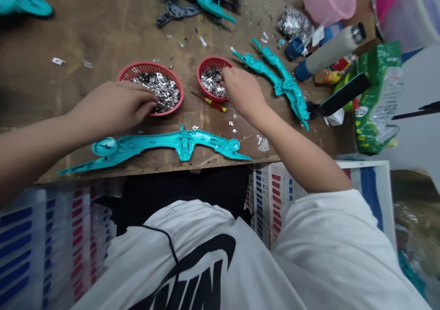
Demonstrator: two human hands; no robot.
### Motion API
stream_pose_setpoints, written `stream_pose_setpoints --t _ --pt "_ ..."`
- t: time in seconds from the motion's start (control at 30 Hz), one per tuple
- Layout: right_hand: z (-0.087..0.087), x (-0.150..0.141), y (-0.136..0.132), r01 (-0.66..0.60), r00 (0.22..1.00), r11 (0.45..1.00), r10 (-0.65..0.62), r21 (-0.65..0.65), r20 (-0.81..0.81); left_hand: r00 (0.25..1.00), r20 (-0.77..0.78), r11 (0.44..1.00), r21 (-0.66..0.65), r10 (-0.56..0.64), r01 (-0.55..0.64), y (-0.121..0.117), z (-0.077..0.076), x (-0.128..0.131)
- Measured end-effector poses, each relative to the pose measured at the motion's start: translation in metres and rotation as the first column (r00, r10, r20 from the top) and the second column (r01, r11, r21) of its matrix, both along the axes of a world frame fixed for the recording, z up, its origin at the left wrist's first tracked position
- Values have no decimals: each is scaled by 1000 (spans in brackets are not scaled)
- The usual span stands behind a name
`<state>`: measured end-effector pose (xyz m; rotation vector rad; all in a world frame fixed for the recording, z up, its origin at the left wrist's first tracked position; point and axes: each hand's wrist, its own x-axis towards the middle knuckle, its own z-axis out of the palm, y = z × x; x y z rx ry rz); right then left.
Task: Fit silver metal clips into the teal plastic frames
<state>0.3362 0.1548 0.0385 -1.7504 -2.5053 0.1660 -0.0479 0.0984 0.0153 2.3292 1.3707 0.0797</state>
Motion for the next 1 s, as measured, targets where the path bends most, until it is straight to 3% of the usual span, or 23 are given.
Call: stream_pose_setpoints --t 0.1,0.2,0.33,0.5,0.6,0.77,0.9,1.0 --pt "22 -9 -52 -30 977 997 15 -68 -212 993 -98 997 -36 -71 68 3 10 2" --pt "37 -15 -104 -114 877 967 -11 -229 -481 977 -176 993 -36 -119 114 7 13 4" --pt "32 -8 -138 -278 793 879 -17 -387 -609 962 -267 996 -88 -58 35 12 16 8" --pt "3 2 -133 -164 827 877 -127 -451 -548 926 -379 983 -164 11 -79 16 23 14" --pt "-2 2 -128 -138 894 904 -61 -404 -443 923 -384 984 -162 4 -72 16 24 16" --pt "19 2 -131 -166 975 881 80 -443 -207 933 -359 985 -161 3 -65 11 20 15" --pt "43 0 -132 -36 986 870 -51 -492 -161 981 -111 979 -111 157 -170 1 22 7" --pt "45 -4 -123 -29 977 834 -94 -552 -193 969 34 967 -76 245 -242 -5 26 3"
